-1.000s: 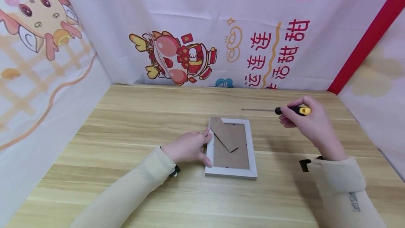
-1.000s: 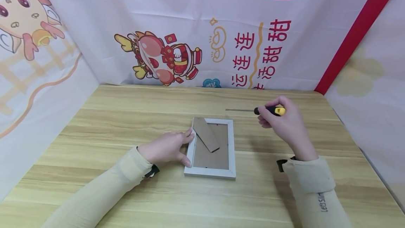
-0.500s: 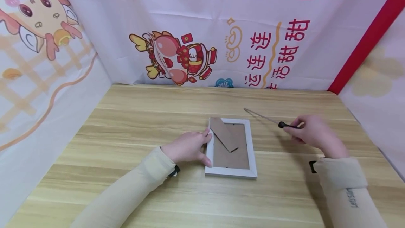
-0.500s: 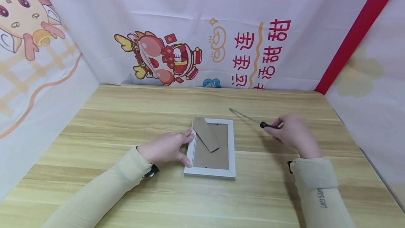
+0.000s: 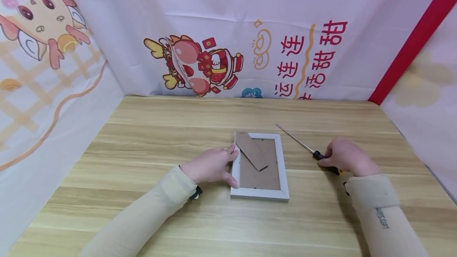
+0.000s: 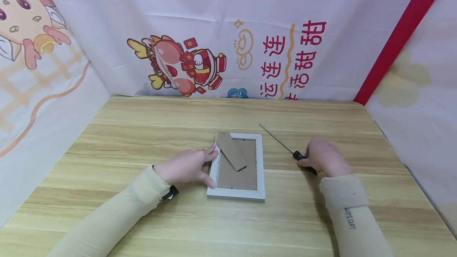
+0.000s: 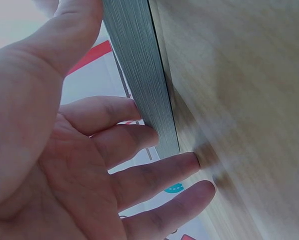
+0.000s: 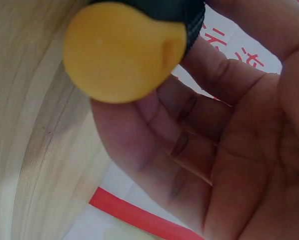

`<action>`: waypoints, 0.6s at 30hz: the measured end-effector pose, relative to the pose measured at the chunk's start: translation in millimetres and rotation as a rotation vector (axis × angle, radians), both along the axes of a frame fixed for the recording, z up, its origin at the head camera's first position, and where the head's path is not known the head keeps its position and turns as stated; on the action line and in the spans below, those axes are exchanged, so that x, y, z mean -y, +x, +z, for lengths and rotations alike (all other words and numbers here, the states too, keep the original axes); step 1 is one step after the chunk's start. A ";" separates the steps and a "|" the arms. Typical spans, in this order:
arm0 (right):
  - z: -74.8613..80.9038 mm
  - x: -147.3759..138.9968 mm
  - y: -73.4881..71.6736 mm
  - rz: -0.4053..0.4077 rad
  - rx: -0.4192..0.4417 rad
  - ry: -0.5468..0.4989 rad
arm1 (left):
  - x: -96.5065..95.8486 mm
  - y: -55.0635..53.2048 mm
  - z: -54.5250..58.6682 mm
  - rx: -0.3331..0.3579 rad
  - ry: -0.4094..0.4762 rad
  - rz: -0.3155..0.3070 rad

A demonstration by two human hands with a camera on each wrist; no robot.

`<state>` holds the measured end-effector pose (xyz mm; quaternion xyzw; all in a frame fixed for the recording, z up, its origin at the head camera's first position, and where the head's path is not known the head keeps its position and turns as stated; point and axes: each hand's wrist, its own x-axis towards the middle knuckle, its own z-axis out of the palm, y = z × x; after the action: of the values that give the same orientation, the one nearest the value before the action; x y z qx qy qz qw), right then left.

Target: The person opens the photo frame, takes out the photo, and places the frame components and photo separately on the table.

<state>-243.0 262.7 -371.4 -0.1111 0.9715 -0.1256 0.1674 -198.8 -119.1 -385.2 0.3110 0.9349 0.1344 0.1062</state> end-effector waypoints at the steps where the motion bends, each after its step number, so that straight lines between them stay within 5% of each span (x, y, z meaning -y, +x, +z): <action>1: -0.6 -0.8 -0.3 -0.007 0.011 -0.004 | -0.1 0.1 0.2 -0.001 0.001 -0.001; 18: 4.0 -9.0 -4.6 -0.027 0.074 -0.006 | -1.1 1.0 1.4 0.023 -0.001 0.009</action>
<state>-247.6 271.7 -367.4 -0.0936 0.9657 -0.1349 0.2011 -197.8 -118.0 -383.8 0.3051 0.9351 0.1379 0.1165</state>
